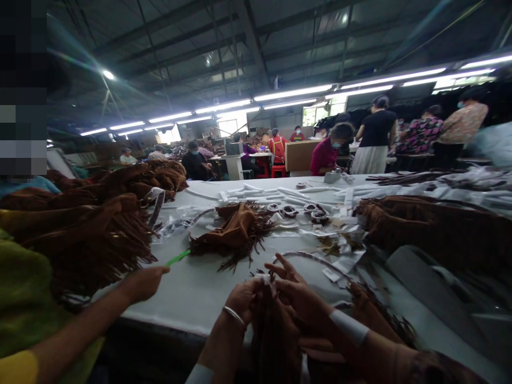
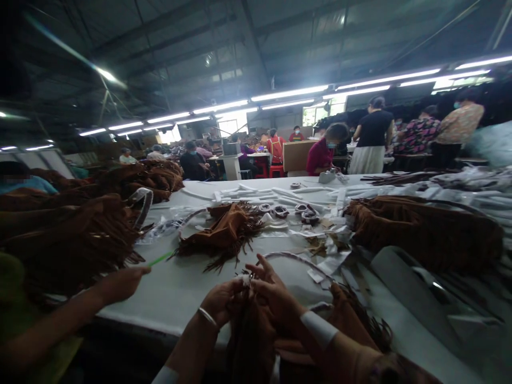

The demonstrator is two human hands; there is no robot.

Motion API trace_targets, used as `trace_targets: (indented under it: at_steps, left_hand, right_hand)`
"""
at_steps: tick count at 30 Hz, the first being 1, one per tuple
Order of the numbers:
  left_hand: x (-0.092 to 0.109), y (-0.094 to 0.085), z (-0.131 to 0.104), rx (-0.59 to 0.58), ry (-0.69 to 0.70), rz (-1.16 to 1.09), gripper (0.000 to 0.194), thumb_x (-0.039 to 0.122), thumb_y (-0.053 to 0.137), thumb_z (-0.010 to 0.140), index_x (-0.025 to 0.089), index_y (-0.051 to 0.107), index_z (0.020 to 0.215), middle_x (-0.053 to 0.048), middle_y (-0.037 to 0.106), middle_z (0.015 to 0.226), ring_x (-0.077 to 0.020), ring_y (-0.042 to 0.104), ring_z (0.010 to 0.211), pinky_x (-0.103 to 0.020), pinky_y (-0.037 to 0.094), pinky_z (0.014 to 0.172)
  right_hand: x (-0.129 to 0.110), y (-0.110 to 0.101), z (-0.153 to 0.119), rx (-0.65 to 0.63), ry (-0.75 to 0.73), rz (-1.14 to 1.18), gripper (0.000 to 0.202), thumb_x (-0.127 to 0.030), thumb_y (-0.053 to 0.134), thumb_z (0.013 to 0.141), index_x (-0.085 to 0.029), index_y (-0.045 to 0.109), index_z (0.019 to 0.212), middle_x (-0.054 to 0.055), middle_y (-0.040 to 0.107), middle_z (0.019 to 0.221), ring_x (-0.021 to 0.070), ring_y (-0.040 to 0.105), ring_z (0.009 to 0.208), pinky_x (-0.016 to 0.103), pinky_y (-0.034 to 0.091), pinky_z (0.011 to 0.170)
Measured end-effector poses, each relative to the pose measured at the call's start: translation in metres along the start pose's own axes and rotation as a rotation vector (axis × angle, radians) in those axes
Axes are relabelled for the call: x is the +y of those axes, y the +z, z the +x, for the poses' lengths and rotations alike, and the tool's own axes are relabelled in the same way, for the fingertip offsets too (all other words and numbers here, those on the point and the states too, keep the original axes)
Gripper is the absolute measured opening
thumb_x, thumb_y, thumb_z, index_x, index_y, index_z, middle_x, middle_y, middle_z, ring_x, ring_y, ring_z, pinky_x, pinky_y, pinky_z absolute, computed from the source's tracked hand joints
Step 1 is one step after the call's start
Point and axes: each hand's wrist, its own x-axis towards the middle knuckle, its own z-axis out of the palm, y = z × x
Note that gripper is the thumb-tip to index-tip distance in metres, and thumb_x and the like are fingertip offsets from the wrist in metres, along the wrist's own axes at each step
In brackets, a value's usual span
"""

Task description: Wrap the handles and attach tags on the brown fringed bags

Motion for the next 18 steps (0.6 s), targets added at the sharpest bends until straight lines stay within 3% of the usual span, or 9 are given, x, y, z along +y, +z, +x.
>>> trace_targets:
  at_steps: [2, 4, 7, 10, 12, 14, 16, 18]
  left_hand:
    - [0.003, -0.007, -0.003, 0.068, 0.012, -0.009, 0.014, 0.022, 0.07, 0.077, 0.01, 0.064, 0.082, 0.0, 0.06, 0.061, -0.005, 0.049, 0.042, -0.013, 0.033, 0.037]
    - [0.009, -0.017, -0.011, 0.131, 0.022, -0.01, 0.01, 0.015, 0.07, 0.073, 0.009, 0.063, 0.077, -0.002, 0.061, 0.061, -0.0064, 0.052, 0.044, -0.013, 0.034, 0.037]
    - [0.025, -0.033, -0.03, 0.183, 0.053, -0.029, 0.008, 0.01, 0.069, 0.07, 0.011, 0.061, 0.072, 0.002, 0.054, 0.055, -0.0052, 0.048, 0.043, -0.011, 0.027, 0.034]
    - [0.046, -0.048, -0.046, 0.129, 0.239, -0.102, 0.009, 0.015, 0.066, 0.071, 0.01, 0.063, 0.079, -0.001, 0.057, 0.063, -0.0054, 0.046, 0.049, -0.012, 0.031, 0.039]
    - [0.056, -0.056, -0.047, 0.237, 0.382, 0.009, 0.012, 0.02, 0.061, 0.074, 0.011, 0.064, 0.08, -0.005, 0.062, 0.073, -0.0076, 0.047, 0.053, -0.016, 0.033, 0.041]
    - [0.059, -0.059, -0.037, 0.488, 0.432, 0.245, 0.01, 0.023, 0.059, 0.075, 0.013, 0.063, 0.077, -0.007, 0.064, 0.075, -0.0127, 0.053, 0.059, -0.021, 0.039, 0.046]
    - [0.058, -0.056, -0.021, 0.707, 0.437, 0.427, 0.007, 0.021, 0.06, 0.074, 0.016, 0.063, 0.079, -0.009, 0.065, 0.079, -0.0216, 0.062, 0.075, -0.029, 0.048, 0.059]
    - [0.055, -0.042, 0.0, 0.785, 0.532, 0.645, 0.013, 0.019, 0.06, 0.075, 0.016, 0.065, 0.087, -0.012, 0.067, 0.092, -0.0282, 0.062, 0.097, -0.035, 0.051, 0.079]
  right_hand:
    - [-0.007, -0.009, 0.005, 0.056, 0.005, -0.069, 0.078, -0.032, 0.071, 0.072, -0.027, 0.041, 0.144, 0.016, 0.054, 0.141, 0.0085, 0.059, 0.059, 0.018, 0.031, 0.042]
    - [-0.011, -0.022, 0.012, 0.156, -0.02, -0.168, 0.073, -0.033, 0.069, 0.069, -0.023, 0.048, 0.139, 0.016, 0.056, 0.139, 0.0148, 0.066, 0.073, 0.02, 0.039, 0.047]
    - [-0.009, -0.044, 0.023, 0.345, -0.043, -0.451, 0.062, -0.03, 0.067, 0.066, -0.017, 0.061, 0.126, 0.015, 0.063, 0.13, 0.0244, 0.066, 0.101, 0.031, 0.052, 0.073]
    - [-0.001, -0.057, 0.021, 0.381, -0.013, -0.757, 0.043, -0.025, 0.063, 0.066, -0.014, 0.072, 0.107, 0.013, 0.073, 0.108, 0.0263, 0.067, 0.099, 0.038, 0.051, 0.087]
    - [0.003, -0.059, 0.009, 0.293, 0.015, -0.894, 0.032, -0.023, 0.06, 0.069, -0.014, 0.075, 0.096, 0.011, 0.075, 0.096, 0.0246, 0.068, 0.09, 0.036, 0.051, 0.085]
    - [0.003, -0.056, -0.01, 0.106, 0.062, -1.021, 0.026, -0.021, 0.059, 0.071, -0.016, 0.077, 0.089, 0.007, 0.075, 0.085, 0.0215, 0.067, 0.079, 0.032, 0.051, 0.076]
    - [0.0, -0.054, -0.031, -0.127, 0.042, -1.118, 0.023, -0.021, 0.06, 0.072, -0.019, 0.077, 0.088, 0.004, 0.074, 0.084, 0.0188, 0.065, 0.074, 0.028, 0.049, 0.071]
    - [-0.005, -0.055, -0.047, -0.257, -0.067, -1.17, 0.022, -0.021, 0.062, 0.074, -0.022, 0.077, 0.089, 0.003, 0.074, 0.091, 0.0179, 0.065, 0.078, 0.026, 0.049, 0.074]
